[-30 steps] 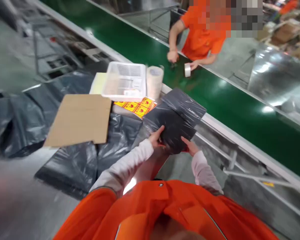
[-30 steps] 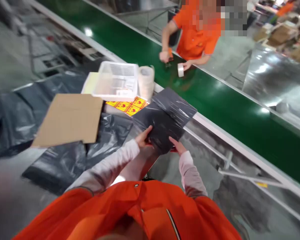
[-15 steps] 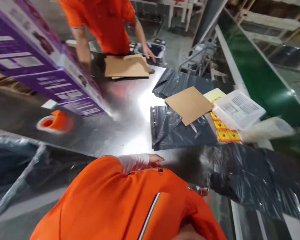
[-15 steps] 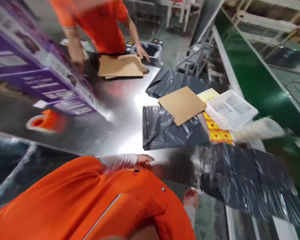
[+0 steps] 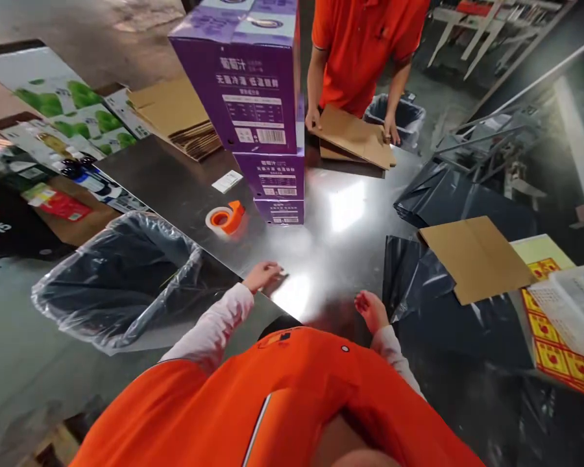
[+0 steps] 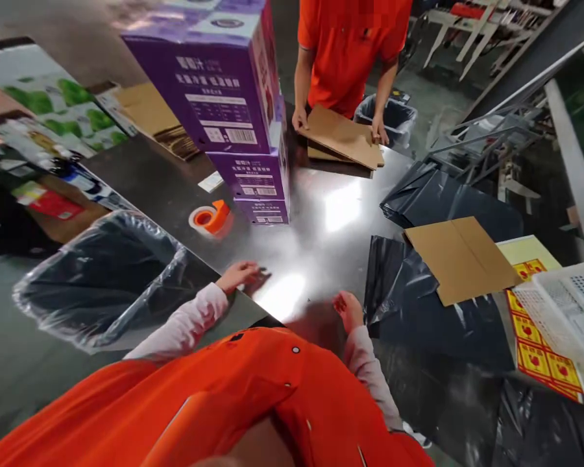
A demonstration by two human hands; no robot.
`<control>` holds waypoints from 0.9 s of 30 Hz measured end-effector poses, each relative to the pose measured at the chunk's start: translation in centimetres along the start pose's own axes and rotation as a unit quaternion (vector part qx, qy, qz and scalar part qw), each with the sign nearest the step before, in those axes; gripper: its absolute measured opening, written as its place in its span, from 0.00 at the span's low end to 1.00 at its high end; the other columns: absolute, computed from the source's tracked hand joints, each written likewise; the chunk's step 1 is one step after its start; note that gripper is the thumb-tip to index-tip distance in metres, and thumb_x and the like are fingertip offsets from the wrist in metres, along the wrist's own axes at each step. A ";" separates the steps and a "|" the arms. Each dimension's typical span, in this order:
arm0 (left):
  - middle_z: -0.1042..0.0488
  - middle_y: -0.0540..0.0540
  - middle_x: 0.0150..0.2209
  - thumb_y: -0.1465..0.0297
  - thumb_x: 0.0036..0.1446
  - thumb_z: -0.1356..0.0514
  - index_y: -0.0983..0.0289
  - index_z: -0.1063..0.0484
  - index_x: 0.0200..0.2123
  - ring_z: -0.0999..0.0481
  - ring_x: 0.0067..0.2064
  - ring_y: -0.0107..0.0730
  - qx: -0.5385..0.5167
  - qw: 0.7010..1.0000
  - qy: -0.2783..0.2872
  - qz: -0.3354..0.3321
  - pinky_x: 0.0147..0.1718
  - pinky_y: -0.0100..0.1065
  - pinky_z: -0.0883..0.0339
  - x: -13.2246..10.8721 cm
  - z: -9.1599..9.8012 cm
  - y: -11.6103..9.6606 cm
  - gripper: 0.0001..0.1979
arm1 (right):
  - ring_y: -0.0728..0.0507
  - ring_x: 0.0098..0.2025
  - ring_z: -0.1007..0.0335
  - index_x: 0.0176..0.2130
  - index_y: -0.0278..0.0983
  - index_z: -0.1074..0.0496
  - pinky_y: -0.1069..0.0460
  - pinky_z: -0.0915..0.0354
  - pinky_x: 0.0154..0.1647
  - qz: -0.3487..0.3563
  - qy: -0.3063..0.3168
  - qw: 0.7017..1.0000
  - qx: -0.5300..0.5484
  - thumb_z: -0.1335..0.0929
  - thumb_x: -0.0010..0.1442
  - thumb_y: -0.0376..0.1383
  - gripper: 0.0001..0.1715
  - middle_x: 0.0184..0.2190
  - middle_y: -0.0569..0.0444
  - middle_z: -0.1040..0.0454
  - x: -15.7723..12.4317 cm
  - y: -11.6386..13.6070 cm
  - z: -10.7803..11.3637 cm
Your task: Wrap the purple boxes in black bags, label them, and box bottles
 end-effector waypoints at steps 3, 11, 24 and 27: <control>0.23 0.53 0.31 0.55 0.52 0.24 0.66 0.24 0.41 0.24 0.29 0.31 0.025 0.994 -0.068 -0.084 0.32 0.30 0.33 -0.3 6.7 -5.2 0.24 | 0.45 0.33 0.21 0.34 0.39 0.27 0.51 0.28 0.36 -0.007 0.071 0.997 -0.021 0.21 0.49 0.53 0.25 0.31 0.52 0.20 1.0 4.1 -7.1; 0.22 0.61 0.51 0.49 0.75 0.45 0.66 0.30 0.60 0.20 0.40 0.32 -0.053 0.965 -0.146 -0.212 0.47 0.34 0.30 -3.9 16.8 -13.4 0.27 | 0.42 0.60 0.22 0.53 0.40 0.25 0.47 0.27 0.59 0.102 0.234 0.962 -0.094 0.39 0.76 0.52 0.24 0.58 0.48 0.19 1.1 16.9 -18.8; 0.22 0.58 0.52 0.48 0.69 0.39 0.61 0.25 0.55 0.19 0.43 0.32 -0.218 0.926 -0.048 -0.306 0.40 0.31 0.25 6.4 17.9 -23.2 0.24 | 0.43 0.60 0.24 0.38 0.42 0.25 0.34 0.46 0.77 0.100 0.062 0.987 0.107 0.41 0.73 0.46 0.21 0.38 0.56 0.16 14.7 18.7 -34.2; 0.22 0.59 0.52 0.48 0.63 0.34 0.61 0.26 0.55 0.18 0.44 0.34 -0.187 0.934 -0.038 -0.302 0.41 0.33 0.24 9.5 23.1 -23.0 0.27 | 0.44 0.46 0.21 0.39 0.42 0.26 0.38 0.31 0.67 0.138 0.080 0.976 0.151 0.40 0.70 0.43 0.16 0.32 0.58 0.18 14.2 18.0 -37.6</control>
Point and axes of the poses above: each hand's wrist, its own x-axis towards the middle knuckle, its own z-axis out of the back of the hand, y = z × x, the point moved 10 cm from there along x, towards the middle knuckle
